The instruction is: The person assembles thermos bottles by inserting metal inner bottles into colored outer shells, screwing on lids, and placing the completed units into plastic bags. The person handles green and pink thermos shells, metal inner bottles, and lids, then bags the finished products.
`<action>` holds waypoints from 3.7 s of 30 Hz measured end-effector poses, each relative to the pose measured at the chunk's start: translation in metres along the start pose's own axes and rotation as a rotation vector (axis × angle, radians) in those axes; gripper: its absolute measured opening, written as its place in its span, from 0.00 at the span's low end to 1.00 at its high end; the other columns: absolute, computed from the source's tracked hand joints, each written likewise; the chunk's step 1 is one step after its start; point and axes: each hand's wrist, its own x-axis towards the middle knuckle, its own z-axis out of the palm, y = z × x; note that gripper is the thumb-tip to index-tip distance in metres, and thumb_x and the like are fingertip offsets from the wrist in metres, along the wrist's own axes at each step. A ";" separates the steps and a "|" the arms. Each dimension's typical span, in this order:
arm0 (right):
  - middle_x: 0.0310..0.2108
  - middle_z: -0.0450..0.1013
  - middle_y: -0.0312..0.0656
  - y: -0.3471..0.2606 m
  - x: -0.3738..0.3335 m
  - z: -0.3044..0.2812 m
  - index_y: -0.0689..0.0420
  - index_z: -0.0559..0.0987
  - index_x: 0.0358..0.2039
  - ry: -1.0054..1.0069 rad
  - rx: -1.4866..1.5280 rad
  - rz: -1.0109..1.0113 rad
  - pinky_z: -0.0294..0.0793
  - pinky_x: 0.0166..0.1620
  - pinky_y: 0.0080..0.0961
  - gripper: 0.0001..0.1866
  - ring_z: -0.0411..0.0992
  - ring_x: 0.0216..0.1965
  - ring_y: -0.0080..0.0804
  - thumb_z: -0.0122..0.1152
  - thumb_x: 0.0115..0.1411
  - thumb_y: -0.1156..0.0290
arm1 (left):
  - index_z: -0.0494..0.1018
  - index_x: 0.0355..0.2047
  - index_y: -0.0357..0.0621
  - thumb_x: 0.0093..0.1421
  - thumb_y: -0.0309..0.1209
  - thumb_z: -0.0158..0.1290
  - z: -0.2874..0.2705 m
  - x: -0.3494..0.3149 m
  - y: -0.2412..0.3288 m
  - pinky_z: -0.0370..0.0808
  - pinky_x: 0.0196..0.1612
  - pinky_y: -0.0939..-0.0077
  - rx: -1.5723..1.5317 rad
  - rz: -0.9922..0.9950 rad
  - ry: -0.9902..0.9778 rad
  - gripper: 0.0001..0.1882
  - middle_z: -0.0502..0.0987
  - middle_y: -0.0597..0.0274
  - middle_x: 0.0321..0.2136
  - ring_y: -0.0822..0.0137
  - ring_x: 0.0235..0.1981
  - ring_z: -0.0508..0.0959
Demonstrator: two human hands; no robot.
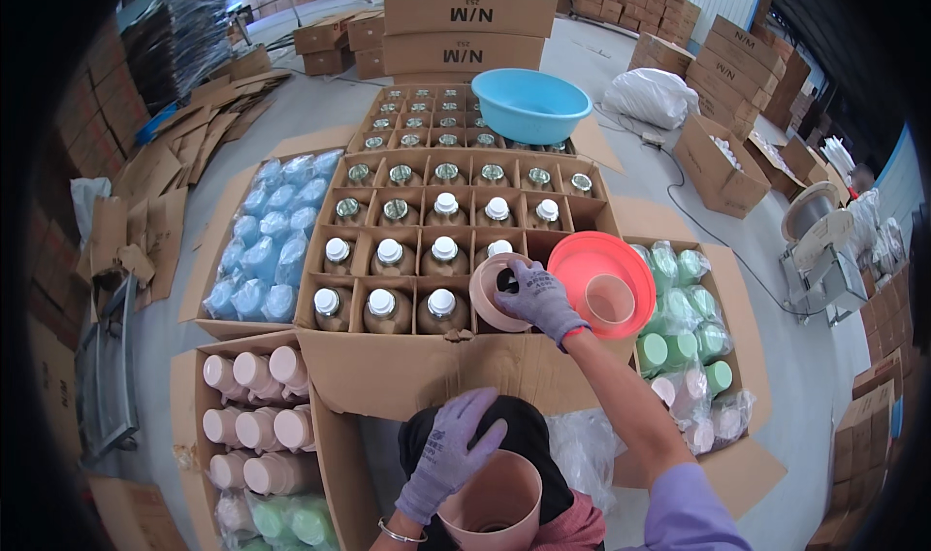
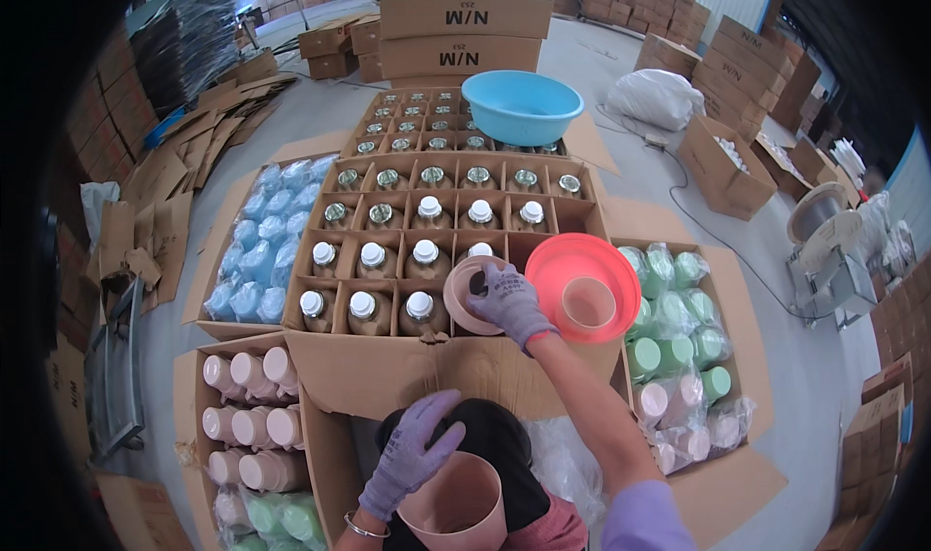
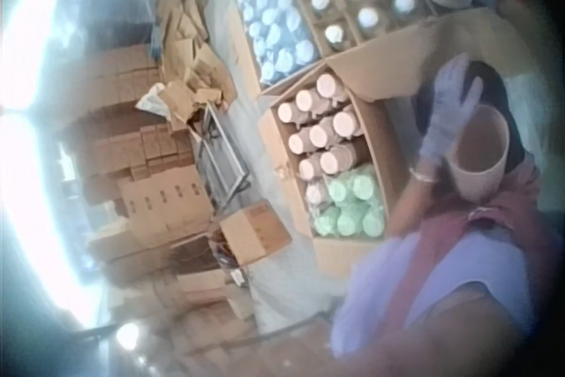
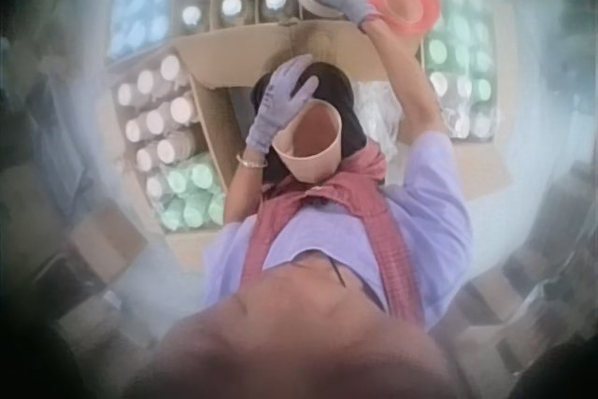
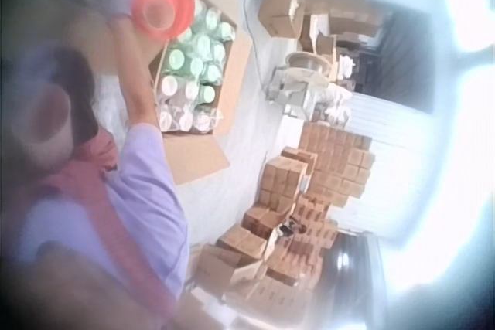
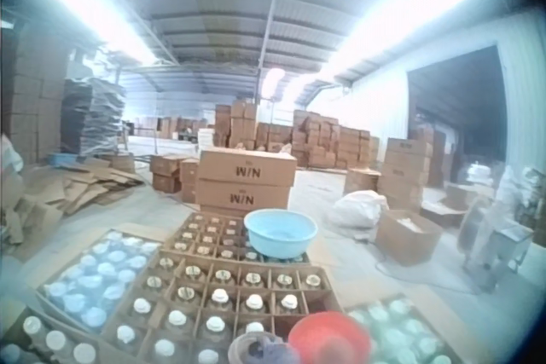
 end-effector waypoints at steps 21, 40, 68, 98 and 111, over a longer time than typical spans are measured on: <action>0.57 0.68 0.48 -0.054 0.028 0.088 0.46 0.69 0.61 -0.033 -0.128 -0.487 0.73 0.56 0.44 0.35 0.71 0.55 0.51 0.70 0.53 0.56 | 0.71 0.59 0.34 0.70 0.36 0.50 -0.004 0.011 -0.016 0.72 0.59 0.67 -0.410 -0.300 -0.033 0.22 0.76 0.51 0.54 0.61 0.56 0.76; 0.48 0.69 0.48 -0.038 -0.172 -0.029 0.53 0.75 0.57 0.555 0.345 -0.941 0.70 0.50 0.39 0.34 0.70 0.48 0.47 0.74 0.48 0.63 | 0.62 0.66 0.43 0.66 0.69 0.38 -0.030 0.040 -0.034 0.71 0.64 0.58 -1.436 -0.234 0.091 0.45 0.69 0.52 0.63 0.56 0.61 0.72; 0.61 0.65 0.54 -0.080 -0.233 -0.079 0.64 0.65 0.66 -0.213 0.813 -1.201 0.69 0.62 0.39 0.49 0.67 0.60 0.51 0.78 0.48 0.58 | 0.68 0.59 0.36 0.57 0.34 0.61 -0.018 -0.111 -0.025 0.73 0.58 0.65 -1.315 -0.492 0.012 0.31 0.74 0.51 0.52 0.60 0.54 0.75; 0.46 0.76 0.49 -0.124 -0.125 -0.090 0.65 0.78 0.52 0.281 0.689 -0.576 0.77 0.49 0.33 0.38 0.78 0.45 0.40 0.79 0.40 0.61 | 0.70 0.56 0.36 0.60 0.34 0.57 -0.071 0.042 -0.305 0.76 0.55 0.67 0.236 -0.697 0.418 0.25 0.77 0.51 0.47 0.60 0.49 0.79; 0.47 0.73 0.56 -0.079 -0.204 -0.083 0.60 0.75 0.56 0.387 0.744 -0.688 0.76 0.52 0.37 0.42 0.75 0.48 0.50 0.82 0.42 0.57 | 0.71 0.55 0.36 0.62 0.34 0.56 -0.012 -0.025 -0.137 0.77 0.53 0.68 -1.054 -0.653 0.141 0.23 0.79 0.52 0.44 0.60 0.47 0.81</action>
